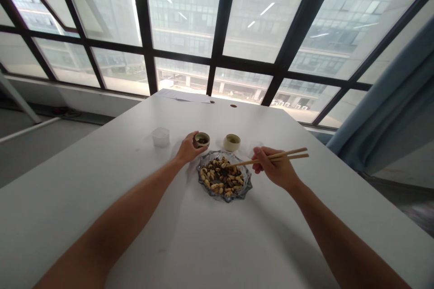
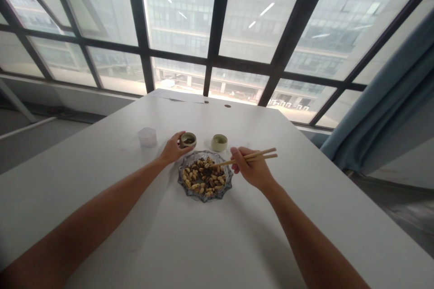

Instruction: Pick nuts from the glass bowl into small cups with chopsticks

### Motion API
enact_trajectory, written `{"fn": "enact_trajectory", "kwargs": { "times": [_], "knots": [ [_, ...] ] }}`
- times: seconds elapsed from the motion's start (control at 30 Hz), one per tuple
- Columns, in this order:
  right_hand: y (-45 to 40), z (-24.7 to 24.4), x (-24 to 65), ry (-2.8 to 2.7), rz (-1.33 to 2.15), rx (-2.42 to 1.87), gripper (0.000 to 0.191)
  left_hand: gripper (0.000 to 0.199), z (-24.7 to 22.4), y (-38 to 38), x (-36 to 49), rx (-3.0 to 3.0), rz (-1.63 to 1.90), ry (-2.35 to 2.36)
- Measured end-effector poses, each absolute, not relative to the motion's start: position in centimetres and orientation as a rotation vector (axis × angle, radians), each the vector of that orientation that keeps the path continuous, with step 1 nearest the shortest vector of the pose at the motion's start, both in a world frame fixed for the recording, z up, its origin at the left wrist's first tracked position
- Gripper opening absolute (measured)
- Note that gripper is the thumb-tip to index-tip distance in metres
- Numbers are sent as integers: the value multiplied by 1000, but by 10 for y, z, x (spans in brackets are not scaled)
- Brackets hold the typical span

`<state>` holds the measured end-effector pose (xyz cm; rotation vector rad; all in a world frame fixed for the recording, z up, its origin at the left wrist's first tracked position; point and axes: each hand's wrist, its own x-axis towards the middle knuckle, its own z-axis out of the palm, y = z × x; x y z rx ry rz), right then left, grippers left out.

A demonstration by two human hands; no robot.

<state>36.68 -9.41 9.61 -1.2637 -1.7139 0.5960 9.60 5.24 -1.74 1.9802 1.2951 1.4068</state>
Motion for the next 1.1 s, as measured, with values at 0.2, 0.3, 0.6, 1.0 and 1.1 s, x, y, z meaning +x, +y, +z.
{"fn": "enact_trajectory", "kwargs": {
  "times": [0.2,0.3,0.6,1.0,1.1],
  "knots": [
    [-95,101,378,-1828,637,-1218,50,73,-16,52,96,1972,1385,1303],
    [-97,101,378,-1885,681,-1204,51,73,-16,52,96,1983,1384,1310],
    [-96,98,365,-1960,634,-1156,52,73,-17,51,96,1975,1388,1304],
    [-93,98,366,-1665,783,-1205,56,73,-18,53,96,1968,1394,1315],
    [-84,93,372,-1449,827,-1203,58,73,-21,56,96,1957,1402,1318]
  ]
}}
